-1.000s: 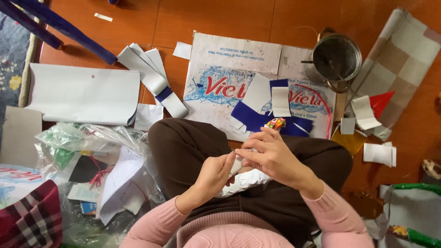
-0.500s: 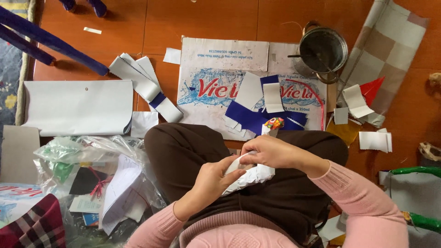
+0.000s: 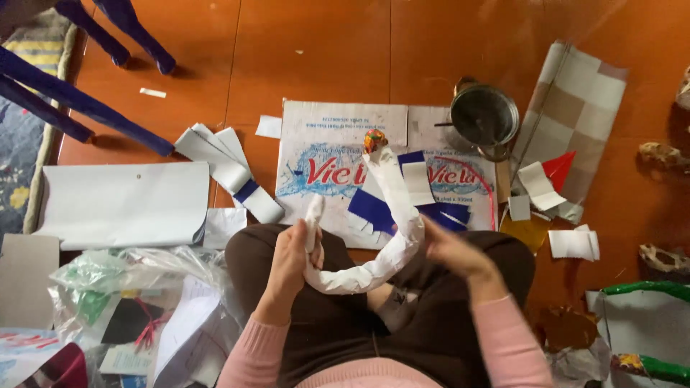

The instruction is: Decorating a craft animal leg by wrapping it with white paper and colored foil or tape.

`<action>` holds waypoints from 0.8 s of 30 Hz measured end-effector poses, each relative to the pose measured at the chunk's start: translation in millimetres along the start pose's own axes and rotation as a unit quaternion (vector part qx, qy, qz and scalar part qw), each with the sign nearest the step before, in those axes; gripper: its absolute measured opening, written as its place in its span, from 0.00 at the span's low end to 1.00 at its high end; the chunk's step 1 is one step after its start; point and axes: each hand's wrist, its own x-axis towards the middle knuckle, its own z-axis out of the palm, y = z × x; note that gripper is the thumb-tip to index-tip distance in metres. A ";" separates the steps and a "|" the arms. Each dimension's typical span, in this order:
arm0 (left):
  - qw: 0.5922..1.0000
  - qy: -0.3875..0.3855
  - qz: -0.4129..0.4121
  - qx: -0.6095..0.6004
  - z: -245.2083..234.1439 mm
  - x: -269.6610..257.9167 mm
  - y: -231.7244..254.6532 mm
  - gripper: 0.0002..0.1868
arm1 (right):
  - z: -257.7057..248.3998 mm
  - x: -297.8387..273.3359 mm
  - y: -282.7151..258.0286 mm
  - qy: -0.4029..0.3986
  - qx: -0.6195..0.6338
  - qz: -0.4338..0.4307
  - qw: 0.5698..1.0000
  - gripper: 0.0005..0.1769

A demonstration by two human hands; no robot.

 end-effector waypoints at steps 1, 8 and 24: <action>1.000 -0.002 0.003 -0.001 1.0 9.7 0.4 0.29 | -4.5 6.0 16.3 0.001 -0.002 -0.002 1.000 0.55; 0.995 0.069 0.069 -0.004 -6.0 70.1 -23.2 0.35 | 9.7 34.7 0.7 0.101 0.013 -0.087 0.991 0.37; 0.952 0.232 -0.021 -0.199 44.9 66.8 -65.2 0.44 | 110.9 82.4 20.2 0.198 -0.681 -0.269 0.651 0.22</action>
